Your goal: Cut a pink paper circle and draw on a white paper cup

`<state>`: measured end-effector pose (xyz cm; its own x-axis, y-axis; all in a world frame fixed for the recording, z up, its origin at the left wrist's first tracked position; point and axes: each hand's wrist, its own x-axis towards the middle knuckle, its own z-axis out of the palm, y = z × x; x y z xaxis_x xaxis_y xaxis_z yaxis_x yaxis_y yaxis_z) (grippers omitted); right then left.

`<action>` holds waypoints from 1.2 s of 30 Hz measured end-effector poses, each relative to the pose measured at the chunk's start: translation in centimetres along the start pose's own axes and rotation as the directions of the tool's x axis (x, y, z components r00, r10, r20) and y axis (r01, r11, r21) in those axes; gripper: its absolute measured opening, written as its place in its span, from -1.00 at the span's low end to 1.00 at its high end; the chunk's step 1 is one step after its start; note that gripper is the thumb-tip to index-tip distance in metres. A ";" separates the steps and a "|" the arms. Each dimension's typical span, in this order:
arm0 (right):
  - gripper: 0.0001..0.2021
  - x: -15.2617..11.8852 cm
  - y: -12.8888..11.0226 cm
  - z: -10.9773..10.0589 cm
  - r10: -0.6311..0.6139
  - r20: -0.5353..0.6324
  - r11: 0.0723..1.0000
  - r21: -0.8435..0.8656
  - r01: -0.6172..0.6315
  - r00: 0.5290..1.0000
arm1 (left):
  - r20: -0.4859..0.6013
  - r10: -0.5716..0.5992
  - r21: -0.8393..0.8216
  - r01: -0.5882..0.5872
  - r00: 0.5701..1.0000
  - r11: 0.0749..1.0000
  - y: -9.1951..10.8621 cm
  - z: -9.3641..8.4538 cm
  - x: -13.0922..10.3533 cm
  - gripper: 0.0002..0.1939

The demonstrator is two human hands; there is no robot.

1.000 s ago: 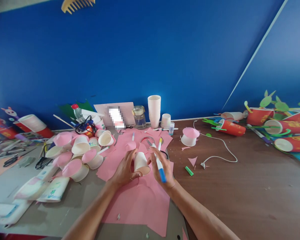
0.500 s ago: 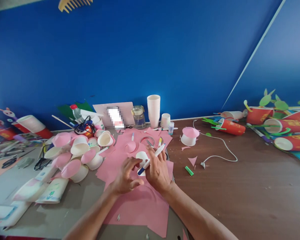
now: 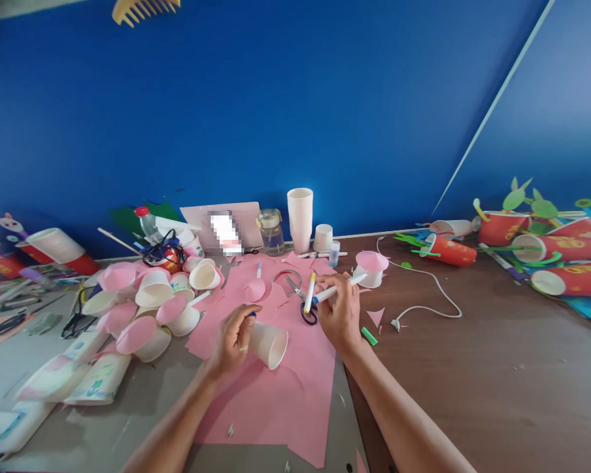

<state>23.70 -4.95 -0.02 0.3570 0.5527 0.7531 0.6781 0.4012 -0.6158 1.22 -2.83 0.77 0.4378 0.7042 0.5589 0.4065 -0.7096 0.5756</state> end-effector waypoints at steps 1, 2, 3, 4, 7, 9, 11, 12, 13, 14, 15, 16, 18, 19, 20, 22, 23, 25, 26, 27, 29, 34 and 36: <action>-0.85 0.1 0.0 -0.1 0.066 -0.004 0.989 0.131 -0.065 0.998 | -0.019 -0.043 -0.050 0.042 0.999 0.998 -0.2 -0.1 0.1 -0.75; -0.83 0.2 -0.3 -0.1 0.130 0.027 0.953 0.272 -0.133 0.991 | -0.029 -0.078 -0.099 0.075 0.997 0.992 -0.2 -0.1 0.1 -0.73; -0.80 0.2 -0.7 0.0 0.198 0.091 0.893 0.395 -0.218 0.976 | -0.024 -0.107 -0.144 0.103 0.994 0.984 -0.3 0.0 0.2 -0.71; -0.75 0.2 -1.2 0.0 0.265 0.160 0.807 0.503 -0.310 0.951 | -0.006 -0.133 -0.188 0.130 0.991 0.974 -0.3 0.0 0.3 -0.69; -0.57 0.1 -2.8 0.3 0.396 0.426 0.401 0.717 -0.570 0.814 | 0.091 -0.205 -0.300 0.223 0.975 0.927 0.0 0.4 0.3 -0.68; -0.57 0.0 -3.4 0.4 0.415 0.546 0.165 0.742 -0.650 0.728 | 0.148 -0.258 -0.357 0.295 0.955 0.886 0.2 0.7 0.3 -0.70; -0.63 0.0 -3.7 0.6 0.417 0.624 0.020 0.721 -0.693 0.661 | 0.173 -0.299 -0.384 0.344 0.938 0.857 0.3 0.8 0.2 -0.73; -0.64 -0.1 -3.7 0.7 0.415 0.653 -0.030 0.706 -0.707 0.634 | 0.178 -0.309 -0.385 0.355 0.934 0.852 0.4 0.9 0.1 -0.75; -0.65 -0.1 -3.8 0.8 0.412 0.680 -0.073 0.688 -0.723 0.606 | 0.180 -0.310 -0.379 0.357 0.934 0.854 0.5 0.9 0.1 -0.76; -0.66 -0.2 -3.8 0.9 0.408 0.705 -0.110 0.669 -0.735 0.580 | 0.179 -0.303 -0.369 0.350 0.936 0.861 0.6 0.8 0.1 -0.78; -0.66 -0.3 -3.9 1.0 0.406 0.726 -0.143 0.651 -0.746 0.555 | 0.179 -0.292 -0.357 0.339 0.939 0.870 0.7 0.8 0.1 -0.79; -0.66 -0.3 -3.9 1.1 0.405 0.743 -0.170 0.633 -0.755 0.533 | 0.179 -0.280 -0.347 0.327 0.943 0.879 0.8 0.8 0.0 -0.80; -0.64 -0.5 -4.0 1.4 0.406 0.768 -0.201 0.604 -0.771 0.496 | 0.183 -0.261 -0.332 0.309 0.948 0.891 0.9 0.7 0.0 -0.80; -0.63 -0.6 -4.0 1.5 0.406 0.775 -0.204 0.594 -0.778 0.484 | 0.184 -0.257 -0.326 0.305 0.949 0.895 0.9 0.7 0.0 -0.80; -0.62 -0.7 -4.0 1.6 0.405 0.779 -0.204 0.587 -0.783 0.478 | 0.185 -0.255 -0.320 0.303 0.949 0.898 0.9 0.7 0.0 -0.80; -0.62 -0.9 -3.9 1.8 0.398 0.783 -0.199 0.583 -0.788 0.478 | 0.180 -0.250 -0.303 0.295 0.951 0.906 0.8 0.7 -0.1 -0.80; -0.62 -1.0 -3.8 1.8 0.395 0.782 -0.197 0.585 -0.786 0.483 | 0.175 -0.246 -0.294 0.289 0.953 0.911 0.8 0.7 -0.1 -0.80; -0.62 -1.1 -3.7 1.9 0.387 0.773 -0.189 0.600 -0.778 0.502 | 0.164 -0.235 -0.286 0.274 0.958 0.918 0.7 0.7 -0.1 -0.81; -0.61 -1.1 -3.7 2.0 0.385 0.767 -0.183 0.608 -0.773 0.512 | 0.160 -0.229 -0.287 0.267 0.960 0.920 0.7 0.7 -0.1 -0.81; -0.61 -1.1 -3.7 2.0 0.386 0.762 -0.176 0.614 -0.769 0.520 | 0.157 -0.222 -0.291 0.260 0.962 0.921 0.7 0.7 -0.1 -0.81; -0.60 -1.1 -3.8 2.0 0.396 0.751 -0.155 0.621 -0.768 0.528 | 0.153 -0.210 -0.297 0.247 0.966 0.922 0.7 0.7 0.0 -0.81; -0.57 -1.2 -3.9 2.0 0.413 0.707 0.011 0.627 -0.779 0.575 | 0.135 -0.201 -0.269 0.231 0.970 0.935 0.6 0.7 0.0 -0.80; -0.57 -1.3 -3.9 2.0 0.425 0.679 0.101 0.622 -0.776 0.599 | 0.126 -0.195 -0.240 0.221 0.973 0.945 0.5 0.8 0.0 -0.80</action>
<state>19.28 -5.79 0.95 0.0656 0.9973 0.0326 -0.6082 0.0659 -0.7910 2.02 -3.25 0.60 0.4477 0.8204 0.3557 0.2886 -0.5091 0.8109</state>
